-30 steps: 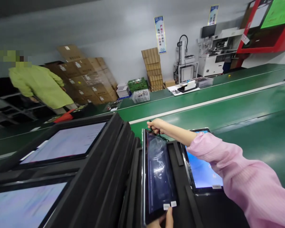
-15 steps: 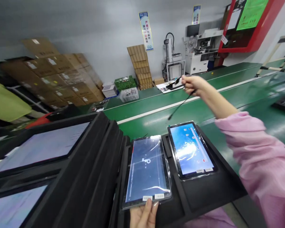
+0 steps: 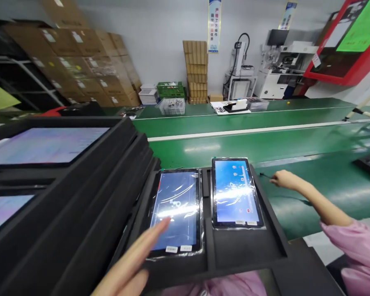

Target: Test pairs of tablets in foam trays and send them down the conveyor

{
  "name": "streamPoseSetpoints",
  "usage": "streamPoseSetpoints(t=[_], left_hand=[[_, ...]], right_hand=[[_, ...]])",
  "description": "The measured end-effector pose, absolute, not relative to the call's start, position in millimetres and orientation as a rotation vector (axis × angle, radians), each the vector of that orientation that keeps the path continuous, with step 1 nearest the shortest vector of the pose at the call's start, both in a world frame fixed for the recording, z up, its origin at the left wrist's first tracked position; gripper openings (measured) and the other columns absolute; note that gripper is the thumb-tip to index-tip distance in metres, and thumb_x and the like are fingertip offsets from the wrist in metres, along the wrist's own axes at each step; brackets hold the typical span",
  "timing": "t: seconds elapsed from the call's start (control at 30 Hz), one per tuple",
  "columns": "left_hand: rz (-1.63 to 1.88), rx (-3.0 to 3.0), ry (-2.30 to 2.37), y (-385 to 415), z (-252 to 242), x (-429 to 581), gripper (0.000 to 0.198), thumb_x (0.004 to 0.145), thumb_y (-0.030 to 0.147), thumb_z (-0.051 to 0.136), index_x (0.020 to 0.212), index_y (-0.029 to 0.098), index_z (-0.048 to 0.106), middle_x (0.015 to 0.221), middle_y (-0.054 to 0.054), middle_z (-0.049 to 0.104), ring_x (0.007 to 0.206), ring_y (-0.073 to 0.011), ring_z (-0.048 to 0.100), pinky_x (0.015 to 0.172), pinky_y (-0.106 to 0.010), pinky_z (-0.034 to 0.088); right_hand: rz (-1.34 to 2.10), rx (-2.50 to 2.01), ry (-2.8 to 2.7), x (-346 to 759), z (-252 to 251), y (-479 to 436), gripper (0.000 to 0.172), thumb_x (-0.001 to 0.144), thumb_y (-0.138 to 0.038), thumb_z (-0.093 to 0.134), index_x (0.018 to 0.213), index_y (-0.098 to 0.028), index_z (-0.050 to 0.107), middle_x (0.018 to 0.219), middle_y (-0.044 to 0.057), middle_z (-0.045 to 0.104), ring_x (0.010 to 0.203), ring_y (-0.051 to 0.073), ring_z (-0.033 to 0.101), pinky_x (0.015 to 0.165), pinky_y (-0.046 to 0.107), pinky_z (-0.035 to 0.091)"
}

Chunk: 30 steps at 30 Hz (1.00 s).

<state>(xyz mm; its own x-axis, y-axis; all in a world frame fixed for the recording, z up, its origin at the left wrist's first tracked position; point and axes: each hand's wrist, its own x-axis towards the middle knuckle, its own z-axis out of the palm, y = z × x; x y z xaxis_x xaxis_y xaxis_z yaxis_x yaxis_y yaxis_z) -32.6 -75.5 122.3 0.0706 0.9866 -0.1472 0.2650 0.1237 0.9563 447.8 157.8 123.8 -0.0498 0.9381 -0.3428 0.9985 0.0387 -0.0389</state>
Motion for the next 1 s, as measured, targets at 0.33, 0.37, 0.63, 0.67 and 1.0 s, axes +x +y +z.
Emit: streamPoseSetpoints(t=[0.33,0.37,0.63,0.67,1.0], left_hand=[[0.194,2.157,2.118,105.3,133.3,26.3,0.044,0.101,0.033,0.035,0.14,0.019,0.052,0.149,-0.014,0.052,0.143,-0.0331,0.041,0.115,-0.075,0.008],[0.195,2.172,2.113,105.4,131.2,24.4,0.042,0.101,0.032,0.034,0.137,0.02,0.054,0.145,-0.014,0.056,0.14,-0.0316,0.045,0.115,-0.076,0.006],[0.151,2.252,2.115,83.6,151.3,22.2,0.041,0.102,0.032,0.032,0.11,0.02,0.07,0.135,-0.013,0.064,0.129,-0.031,0.055,0.111,-0.081,0.002],[0.153,2.264,2.109,72.3,154.0,24.1,0.039,0.102,0.033,0.034,0.116,0.02,0.069,0.139,-0.014,0.06,0.133,-0.0322,0.052,0.111,-0.081,0.004],[0.582,2.949,1.432,-83.3,83.1,60.6,0.065,0.074,0.045,0.082,0.132,0.027,0.059,0.094,-0.001,0.07,0.087,-0.0193,0.067,0.086,-0.036,0.052]], right_hand=[[0.064,2.071,2.439,371.5,121.4,187.0,0.049,0.102,-0.031,0.024,0.128,-0.017,0.063,0.124,0.019,0.065,0.112,0.029,0.061,0.09,0.041,0.046],[0.056,2.055,2.527,356.6,120.3,190.5,0.051,0.102,-0.033,0.022,0.133,-0.018,0.059,0.13,0.019,0.062,0.119,0.03,0.056,0.095,0.044,0.043],[-0.303,1.609,2.878,310.6,114.9,196.9,0.046,0.103,-0.032,0.027,0.098,-0.023,0.073,0.106,0.007,0.074,0.11,0.023,0.062,0.113,0.056,0.023],[-0.332,1.554,2.915,313.5,117.2,193.9,0.049,0.103,-0.033,0.027,0.093,-0.024,0.074,0.111,0.006,0.073,0.114,0.023,0.06,0.115,0.056,0.02],[-0.551,1.87,3.162,414.6,145.4,139.3,0.071,0.098,-0.065,0.018,0.099,-0.025,0.076,0.119,0.01,0.067,0.113,0.028,0.06,0.11,0.05,0.036]])
